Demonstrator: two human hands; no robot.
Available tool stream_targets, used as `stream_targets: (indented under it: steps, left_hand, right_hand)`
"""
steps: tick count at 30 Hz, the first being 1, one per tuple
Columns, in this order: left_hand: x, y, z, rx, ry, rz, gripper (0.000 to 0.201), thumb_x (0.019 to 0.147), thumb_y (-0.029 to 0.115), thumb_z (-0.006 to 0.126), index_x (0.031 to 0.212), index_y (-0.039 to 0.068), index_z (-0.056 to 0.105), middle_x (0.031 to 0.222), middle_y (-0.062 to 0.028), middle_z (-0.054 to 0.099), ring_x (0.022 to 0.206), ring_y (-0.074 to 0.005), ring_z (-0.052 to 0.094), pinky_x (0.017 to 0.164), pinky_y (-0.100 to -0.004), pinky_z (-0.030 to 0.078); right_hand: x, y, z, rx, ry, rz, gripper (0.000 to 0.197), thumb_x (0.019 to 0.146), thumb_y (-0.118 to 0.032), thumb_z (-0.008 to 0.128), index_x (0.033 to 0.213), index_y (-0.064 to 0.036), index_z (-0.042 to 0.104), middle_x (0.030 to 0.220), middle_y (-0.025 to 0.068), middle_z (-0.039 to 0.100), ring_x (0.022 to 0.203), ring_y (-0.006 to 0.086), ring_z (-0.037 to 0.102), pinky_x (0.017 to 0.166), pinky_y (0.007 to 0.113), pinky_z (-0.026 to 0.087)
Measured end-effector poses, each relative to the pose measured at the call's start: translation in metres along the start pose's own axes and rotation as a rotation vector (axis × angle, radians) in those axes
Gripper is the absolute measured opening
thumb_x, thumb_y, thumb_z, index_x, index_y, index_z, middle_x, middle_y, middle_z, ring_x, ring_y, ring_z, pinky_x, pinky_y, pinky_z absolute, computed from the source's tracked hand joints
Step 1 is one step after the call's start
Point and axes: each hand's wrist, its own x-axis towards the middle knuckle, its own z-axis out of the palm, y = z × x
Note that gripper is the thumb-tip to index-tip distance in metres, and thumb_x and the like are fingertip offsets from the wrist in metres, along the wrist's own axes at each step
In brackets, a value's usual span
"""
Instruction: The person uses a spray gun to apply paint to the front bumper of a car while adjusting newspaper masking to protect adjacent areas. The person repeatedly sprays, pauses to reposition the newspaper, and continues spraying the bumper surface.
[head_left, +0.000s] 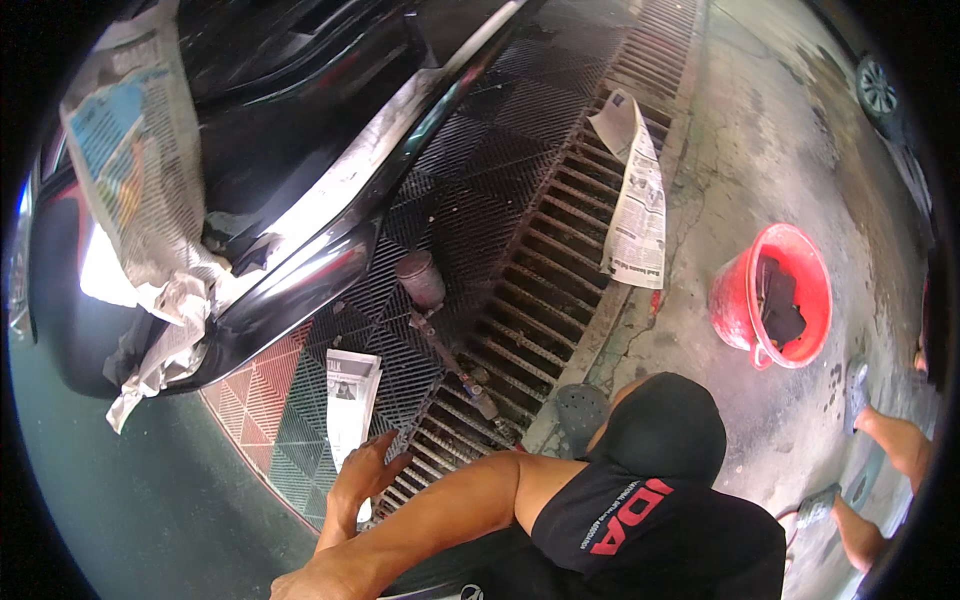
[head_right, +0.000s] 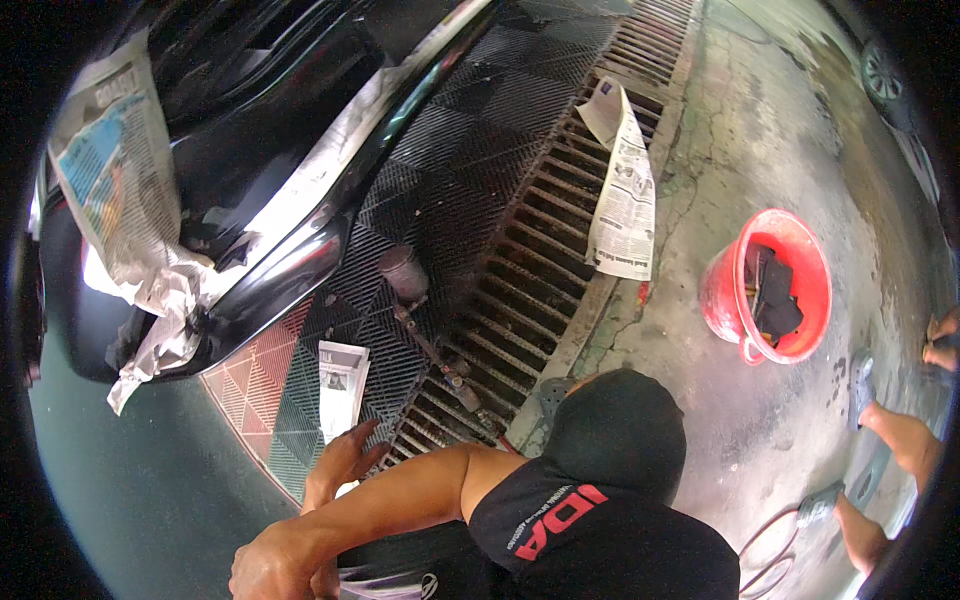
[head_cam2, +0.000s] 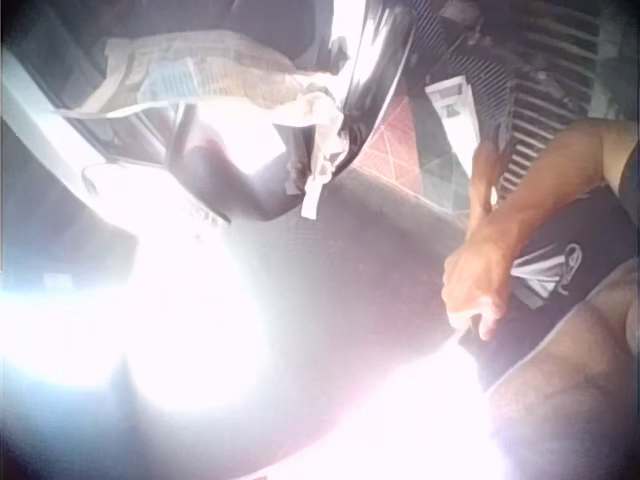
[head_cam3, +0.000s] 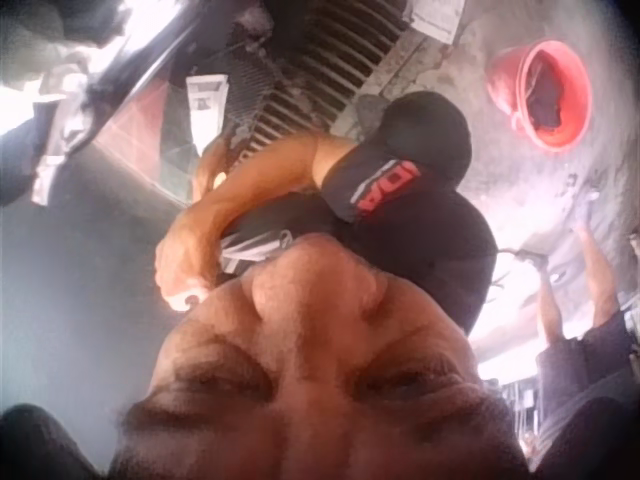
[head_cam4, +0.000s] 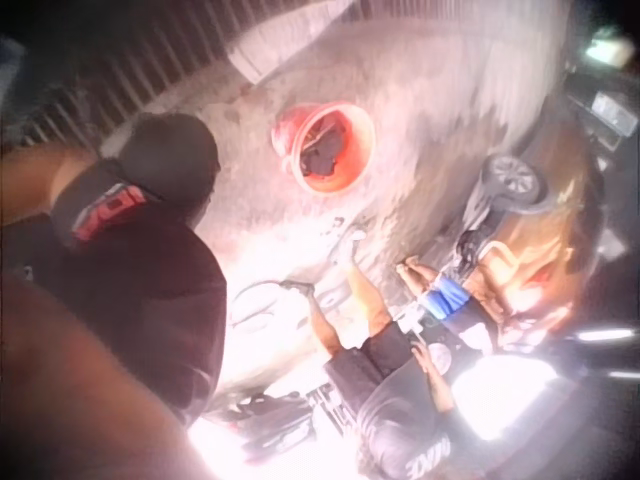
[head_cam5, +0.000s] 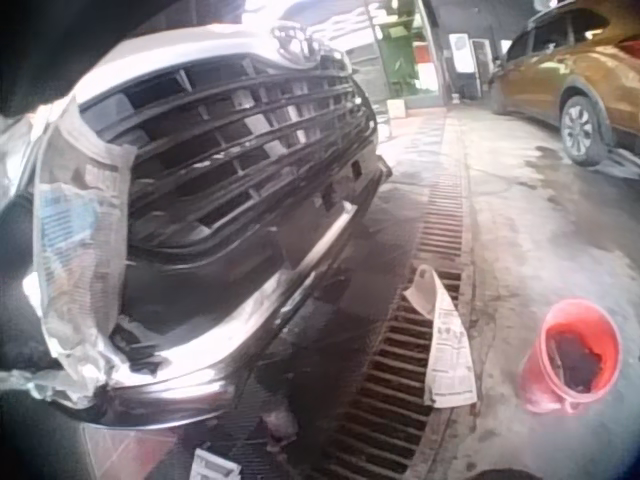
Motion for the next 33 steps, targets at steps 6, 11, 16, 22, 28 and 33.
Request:
stream_targets:
  steps: [6,11,16,22,28,33]
  left_hand:
    - [-0.003,-0.005,0.0,-0.043,0.027,0.009,0.064,0.102,0.045,0.065,0.15,0.004,0.054,0.132,-0.0314,0.067,0.122,-0.0471,0.065,0.105,-0.0518,0.051]
    - [-0.008,0.004,-0.007,-0.028,0.012,-0.017,0.064,0.102,0.045,0.064,0.15,0.005,0.053,0.132,-0.0313,0.067,0.121,-0.0467,0.065,0.105,-0.0519,0.051]
    - [-0.006,-0.008,0.001,-0.012,0.04,0.01,0.063,0.103,0.044,0.064,0.15,0.005,0.053,0.13,-0.0309,0.067,0.121,-0.0465,0.065,0.105,-0.0515,0.052]
    - [-0.005,-0.042,0.015,0.005,0.033,0.177,0.064,0.1,0.039,0.067,0.151,0.005,0.052,0.141,-0.0264,0.062,0.133,-0.0396,0.059,0.111,-0.0468,0.048]
    - [-0.036,0.0,0.007,0.043,0.194,0.216,0.061,0.099,0.039,0.069,0.145,0.001,0.057,0.127,-0.025,0.069,0.116,-0.0433,0.066,0.103,-0.0491,0.05]
    - [-0.055,0.015,-0.008,0.008,0.206,0.308,0.063,0.097,0.039,0.07,0.146,0.002,0.056,0.126,-0.0227,0.07,0.117,-0.0401,0.066,0.103,-0.0476,0.049]
  right_hand:
    - [0.001,0.01,0.004,-0.141,0.058,0.084,0.042,0.093,-0.044,0.067,0.097,-0.003,0.074,0.093,0.0236,0.074,0.094,0.0434,0.07,0.083,0.053,0.053]
    - [0.0,-0.005,-0.011,-0.12,-0.01,0.215,0.045,0.09,-0.046,0.07,0.104,-0.003,0.075,0.098,0.0238,0.075,0.099,0.0437,0.07,0.087,0.054,0.053]
    - [-0.004,-0.03,-0.035,-0.095,-0.037,0.36,0.046,0.09,-0.046,0.072,0.108,-0.0045,0.076,0.103,0.0239,0.075,0.103,0.0418,0.071,0.091,0.053,0.054]
    - [-0.033,0.017,-0.048,-0.374,0.106,0.711,0.039,0.085,-0.041,0.073,0.085,-0.0032,0.08,0.081,0.0214,0.074,0.081,0.038,0.074,0.073,0.05,0.057]
    - [-0.178,0.099,-0.069,-0.732,0.106,1.571,0.044,0.086,-0.051,0.068,0.096,-0.011,0.083,0.097,0.0131,0.08,0.092,0.0331,0.077,0.079,0.049,0.059]
    - [-0.303,0.113,-0.052,-0.503,-0.012,2.044,0.082,0.077,-0.072,0.075,0.126,-0.0065,0.075,0.133,0.0175,0.072,0.123,0.0309,0.07,0.105,0.045,0.053]
